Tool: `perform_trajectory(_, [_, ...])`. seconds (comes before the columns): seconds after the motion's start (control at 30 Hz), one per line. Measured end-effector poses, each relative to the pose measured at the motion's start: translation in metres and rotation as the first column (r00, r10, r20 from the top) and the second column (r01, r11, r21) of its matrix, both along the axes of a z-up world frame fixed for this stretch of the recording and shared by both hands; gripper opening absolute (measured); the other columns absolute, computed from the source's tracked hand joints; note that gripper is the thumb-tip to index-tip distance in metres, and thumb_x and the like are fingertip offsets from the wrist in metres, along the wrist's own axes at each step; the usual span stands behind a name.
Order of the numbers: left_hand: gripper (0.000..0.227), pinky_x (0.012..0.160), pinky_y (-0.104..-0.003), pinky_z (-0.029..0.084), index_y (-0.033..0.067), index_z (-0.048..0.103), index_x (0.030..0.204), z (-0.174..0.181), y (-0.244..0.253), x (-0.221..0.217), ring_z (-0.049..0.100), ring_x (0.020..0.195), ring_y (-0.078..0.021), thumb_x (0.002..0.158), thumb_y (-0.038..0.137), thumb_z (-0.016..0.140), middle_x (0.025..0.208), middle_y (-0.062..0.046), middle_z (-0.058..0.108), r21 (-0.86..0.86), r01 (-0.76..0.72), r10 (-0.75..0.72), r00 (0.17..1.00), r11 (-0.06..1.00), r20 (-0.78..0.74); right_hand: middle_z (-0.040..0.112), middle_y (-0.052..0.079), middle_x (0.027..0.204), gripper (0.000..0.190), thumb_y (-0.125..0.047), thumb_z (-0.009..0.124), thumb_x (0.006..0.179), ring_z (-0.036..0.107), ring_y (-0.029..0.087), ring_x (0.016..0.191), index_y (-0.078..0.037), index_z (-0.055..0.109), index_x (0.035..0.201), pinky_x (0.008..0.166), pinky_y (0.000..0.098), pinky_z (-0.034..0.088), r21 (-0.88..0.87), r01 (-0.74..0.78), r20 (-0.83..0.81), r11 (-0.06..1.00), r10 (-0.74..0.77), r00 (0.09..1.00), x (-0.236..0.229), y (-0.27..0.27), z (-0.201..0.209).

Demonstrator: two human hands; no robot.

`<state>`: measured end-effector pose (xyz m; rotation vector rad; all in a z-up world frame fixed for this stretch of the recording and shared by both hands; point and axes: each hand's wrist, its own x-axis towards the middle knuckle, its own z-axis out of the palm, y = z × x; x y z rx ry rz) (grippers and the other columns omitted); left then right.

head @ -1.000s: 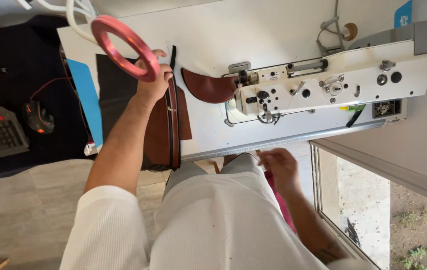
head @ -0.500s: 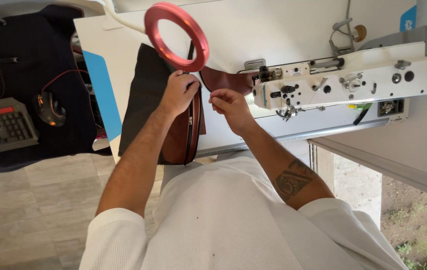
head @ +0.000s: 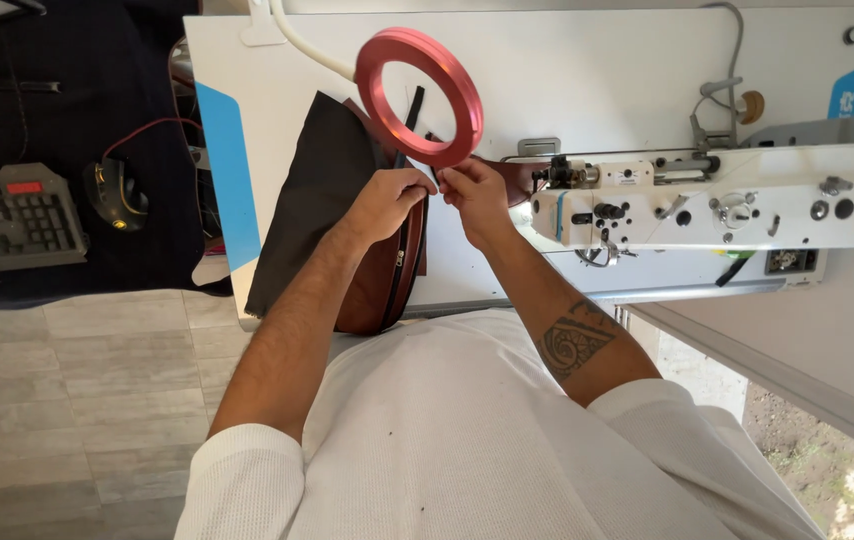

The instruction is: The person is assembling a leather bag by fitting a zipper and selecting necessary metal hardware from a storage box.

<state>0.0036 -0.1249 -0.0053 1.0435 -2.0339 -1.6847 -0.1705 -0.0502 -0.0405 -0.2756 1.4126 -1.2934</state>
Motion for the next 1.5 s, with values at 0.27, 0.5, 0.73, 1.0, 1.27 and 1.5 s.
perform_trajectory(0.27, [0.018,0.094,-0.041,0.054,0.0091,0.077,0.110,-0.015,-0.003,0.003,0.072,0.104,-0.0296,0.093,0.014,0.072,0.105,-0.012,0.077,0.052,0.090,-0.096,0.984,0.995,0.148,0.074,0.017,0.104,0.016,0.006,0.067,0.098,0.075,0.023,0.088,-0.002,0.070,0.112,0.077,0.0292,0.062,-0.095,0.123,0.322,0.988,-0.087,0.943,-0.001,0.026,-0.007])
perform_trajectory(0.5, [0.018,0.090,-0.042,0.055,0.0089,0.078,0.107,-0.021,0.003,0.004,0.072,0.100,-0.0303,0.096,0.013,0.065,0.102,-0.012,0.077,0.089,-0.004,-0.010,0.989,0.996,0.149,0.072,0.016,0.095,0.016,0.006,0.063,0.098,0.073,0.020,0.078,0.000,0.069,0.112,0.068,0.0265,0.062,-0.128,-0.009,0.146,0.992,0.027,0.989,-0.005,0.030,0.008])
perform_trajectory(0.73, [0.020,0.074,-0.038,0.057,0.0072,0.076,0.108,-0.034,0.003,0.004,0.074,0.087,-0.0298,0.096,0.017,0.065,0.097,-0.014,0.077,0.016,-0.010,0.007,0.986,1.000,0.168,0.073,0.016,0.091,0.017,0.008,0.061,0.096,0.072,0.020,0.075,0.003,0.072,0.108,0.062,0.0232,0.057,-0.114,-0.169,-0.090,0.979,0.159,0.983,-0.001,0.028,0.026])
perform_trajectory(1.0, [0.019,0.070,-0.036,0.058,0.0083,0.075,0.109,-0.042,0.003,0.006,0.073,0.082,-0.0284,0.096,0.017,0.065,0.094,-0.015,0.076,-0.106,0.086,-0.058,0.968,0.991,0.244,0.073,0.018,0.090,0.015,0.007,0.061,0.094,0.074,0.023,0.073,0.003,0.066,0.107,0.058,0.0248,0.058,-0.095,-0.213,-0.119,0.972,0.202,0.972,0.005,0.026,0.031])
perform_trajectory(1.27, [0.023,0.077,-0.042,0.060,0.0030,0.072,0.113,-0.027,0.005,0.006,0.073,0.092,-0.0362,0.096,0.018,0.067,0.098,-0.019,0.075,-0.147,0.146,-0.105,0.962,0.978,0.253,0.073,0.015,0.091,0.012,0.005,0.057,0.096,0.074,0.021,0.076,0.000,0.063,0.106,0.059,0.0217,0.054,-0.077,-0.269,-0.165,0.960,0.253,0.953,0.002,0.025,0.028])
perform_trajectory(1.5, [0.017,0.060,-0.030,0.055,0.0103,0.075,0.108,-0.061,0.012,0.011,0.068,0.069,-0.0193,0.096,0.018,0.067,0.100,-0.011,0.076,0.026,-0.033,0.029,0.992,0.999,0.126,0.073,0.014,0.091,0.012,0.008,0.063,0.094,0.074,0.021,0.081,0.001,0.069,0.102,0.063,0.0216,0.054,-0.071,-0.286,-0.167,0.956,0.272,0.948,-0.001,0.026,0.019])
